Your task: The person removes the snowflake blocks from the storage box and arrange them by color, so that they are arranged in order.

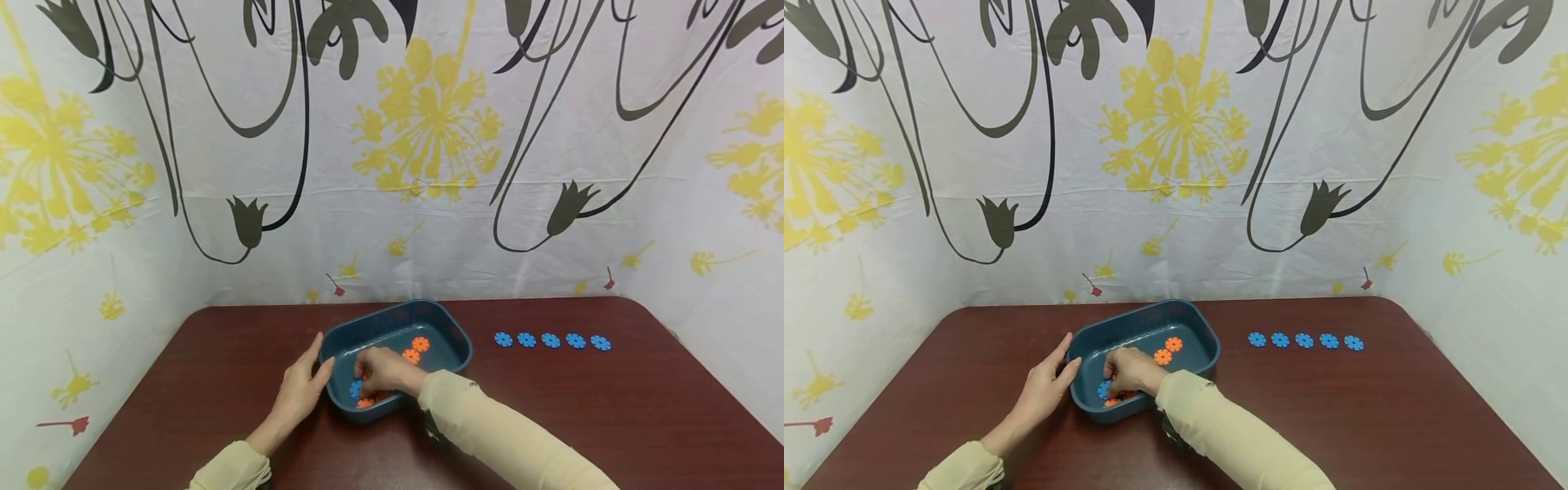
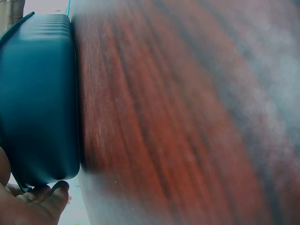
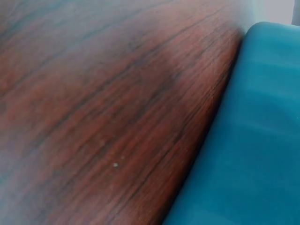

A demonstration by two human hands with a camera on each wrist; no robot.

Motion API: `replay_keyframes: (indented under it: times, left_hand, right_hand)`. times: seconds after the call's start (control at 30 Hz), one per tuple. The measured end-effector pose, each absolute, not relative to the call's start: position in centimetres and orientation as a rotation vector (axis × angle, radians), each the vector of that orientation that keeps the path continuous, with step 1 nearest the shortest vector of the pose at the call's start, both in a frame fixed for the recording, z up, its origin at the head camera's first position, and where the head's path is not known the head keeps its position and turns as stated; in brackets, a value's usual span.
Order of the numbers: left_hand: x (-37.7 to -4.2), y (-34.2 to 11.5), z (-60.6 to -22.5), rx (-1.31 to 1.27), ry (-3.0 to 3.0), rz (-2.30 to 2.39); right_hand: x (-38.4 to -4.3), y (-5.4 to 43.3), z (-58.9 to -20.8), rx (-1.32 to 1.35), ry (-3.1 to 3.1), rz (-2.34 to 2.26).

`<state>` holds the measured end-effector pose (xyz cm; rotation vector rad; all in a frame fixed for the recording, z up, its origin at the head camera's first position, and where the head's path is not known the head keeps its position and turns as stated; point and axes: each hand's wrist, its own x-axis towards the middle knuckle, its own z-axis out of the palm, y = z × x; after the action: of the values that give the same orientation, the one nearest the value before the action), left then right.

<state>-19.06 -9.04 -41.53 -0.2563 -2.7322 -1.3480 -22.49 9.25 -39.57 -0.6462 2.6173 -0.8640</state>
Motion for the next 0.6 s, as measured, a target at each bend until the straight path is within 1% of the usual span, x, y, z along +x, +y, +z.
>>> replay_keyframes:
  times: [0.6]
  left_hand:
    - [-19.21,-9.1,-41.68,-0.259,-2.725,-1.336]
  right_hand:
    - [-22.36,9.01,-39.66,-0.626,2.639,-0.809]
